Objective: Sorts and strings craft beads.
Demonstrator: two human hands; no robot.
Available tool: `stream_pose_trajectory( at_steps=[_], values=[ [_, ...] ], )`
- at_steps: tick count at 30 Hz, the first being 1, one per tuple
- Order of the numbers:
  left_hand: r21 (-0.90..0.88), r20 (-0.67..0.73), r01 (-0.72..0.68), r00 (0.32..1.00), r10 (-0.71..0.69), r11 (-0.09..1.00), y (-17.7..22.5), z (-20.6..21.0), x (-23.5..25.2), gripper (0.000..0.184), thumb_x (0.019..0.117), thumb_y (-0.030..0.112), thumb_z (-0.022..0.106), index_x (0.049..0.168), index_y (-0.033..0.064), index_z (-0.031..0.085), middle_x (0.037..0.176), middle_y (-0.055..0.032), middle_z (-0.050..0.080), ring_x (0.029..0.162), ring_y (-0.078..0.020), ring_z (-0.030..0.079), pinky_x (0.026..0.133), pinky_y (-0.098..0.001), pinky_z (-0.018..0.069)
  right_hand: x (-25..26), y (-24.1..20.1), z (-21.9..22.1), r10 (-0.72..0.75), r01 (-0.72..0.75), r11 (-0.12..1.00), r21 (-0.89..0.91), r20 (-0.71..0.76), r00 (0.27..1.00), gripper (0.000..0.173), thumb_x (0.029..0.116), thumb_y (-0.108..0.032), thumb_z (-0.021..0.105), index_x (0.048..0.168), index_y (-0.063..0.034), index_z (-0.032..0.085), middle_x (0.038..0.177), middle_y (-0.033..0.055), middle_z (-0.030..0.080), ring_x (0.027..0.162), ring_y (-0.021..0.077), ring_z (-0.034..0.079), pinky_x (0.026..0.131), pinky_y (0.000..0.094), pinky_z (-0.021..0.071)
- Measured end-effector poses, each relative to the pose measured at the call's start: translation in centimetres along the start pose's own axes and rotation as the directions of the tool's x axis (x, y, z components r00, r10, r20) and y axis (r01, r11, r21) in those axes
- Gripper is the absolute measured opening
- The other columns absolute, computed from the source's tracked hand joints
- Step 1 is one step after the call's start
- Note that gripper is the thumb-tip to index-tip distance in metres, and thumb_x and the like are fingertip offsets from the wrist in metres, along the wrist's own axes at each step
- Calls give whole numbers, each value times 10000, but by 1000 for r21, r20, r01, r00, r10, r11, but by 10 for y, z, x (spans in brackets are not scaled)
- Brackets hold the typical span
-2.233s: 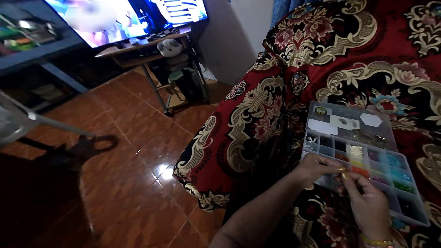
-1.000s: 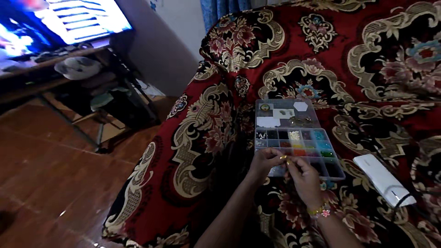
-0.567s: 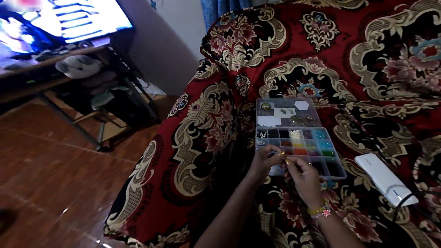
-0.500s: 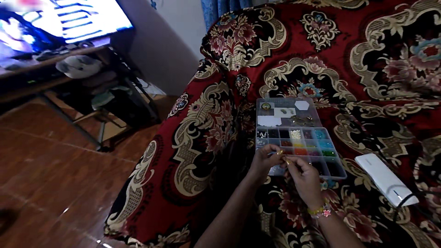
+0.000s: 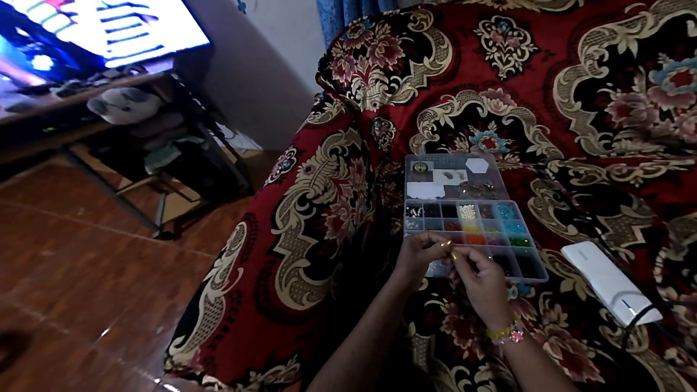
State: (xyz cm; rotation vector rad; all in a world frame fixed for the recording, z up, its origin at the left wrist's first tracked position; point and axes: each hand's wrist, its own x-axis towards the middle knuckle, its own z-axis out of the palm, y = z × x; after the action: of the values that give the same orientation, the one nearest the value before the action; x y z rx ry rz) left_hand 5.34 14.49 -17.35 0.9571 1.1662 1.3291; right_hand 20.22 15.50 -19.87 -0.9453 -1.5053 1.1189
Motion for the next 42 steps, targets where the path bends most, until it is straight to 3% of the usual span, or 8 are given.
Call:
stream_pose_trajectory(
  at_steps=[9, 14, 19, 29, 42],
  values=[
    [-13, 5, 29, 1000, -29, 1000, 3, -1, 0, 91, 958, -31, 588, 963, -28, 679, 1102, -75, 683, 930, -115, 682, 852, -294, 590, 0, 0, -2, 46, -50, 995, 86, 52, 998, 250, 975, -75, 511, 1084, 27, 712, 800, -18, 706, 590, 18, 620, 557, 175, 548],
    [-19, 37, 31, 999, -30, 999, 3, -2, 0, 87, 951, -30, 602, 922, -19, 684, 1115, -70, 678, 947, -114, 676, 864, -294, 584, 2, 2, -4, 75, -76, 996, 43, 19, 997, 210, 970, -155, 581, 1023, -15, 728, 737, -56, 656, 610, -21, 592, 575, 143, 512],
    [5, 74, 17, 997, -18, 1000, 2, -3, 0, 102, 954, -19, 606, 906, -16, 696, 1127, -71, 679, 967, -112, 675, 880, -297, 582, 3, 0, -3, 106, -107, 993, 51, 11, 994, 173, 958, -141, 598, 983, -33, 730, 697, -72, 621, 576, -27, 555, 543, 136, 481],
    [35, 34, 16, 999, -18, 999, 6, 1, -1, 88, 927, -21, 645, 857, -25, 698, 1091, -74, 682, 923, -99, 674, 857, -278, 583, 2, 4, -2, 13, -13, 999, -42, -6, 1000, 180, 954, -153, 598, 957, -33, 731, 709, -58, 639, 580, -39, 559, 543, 124, 479],
    [11, -60, 93, 994, -92, 996, 6, 5, -2, 100, 1005, 13, 564, 1001, -38, 651, 1024, -64, 667, 882, -117, 682, 824, -304, 600, 1, -1, -2, 36, -36, 999, -18, 20, 999, 186, 953, -104, 591, 1025, -9, 733, 771, -34, 703, 588, -16, 609, 546, 137, 522]
  ],
)
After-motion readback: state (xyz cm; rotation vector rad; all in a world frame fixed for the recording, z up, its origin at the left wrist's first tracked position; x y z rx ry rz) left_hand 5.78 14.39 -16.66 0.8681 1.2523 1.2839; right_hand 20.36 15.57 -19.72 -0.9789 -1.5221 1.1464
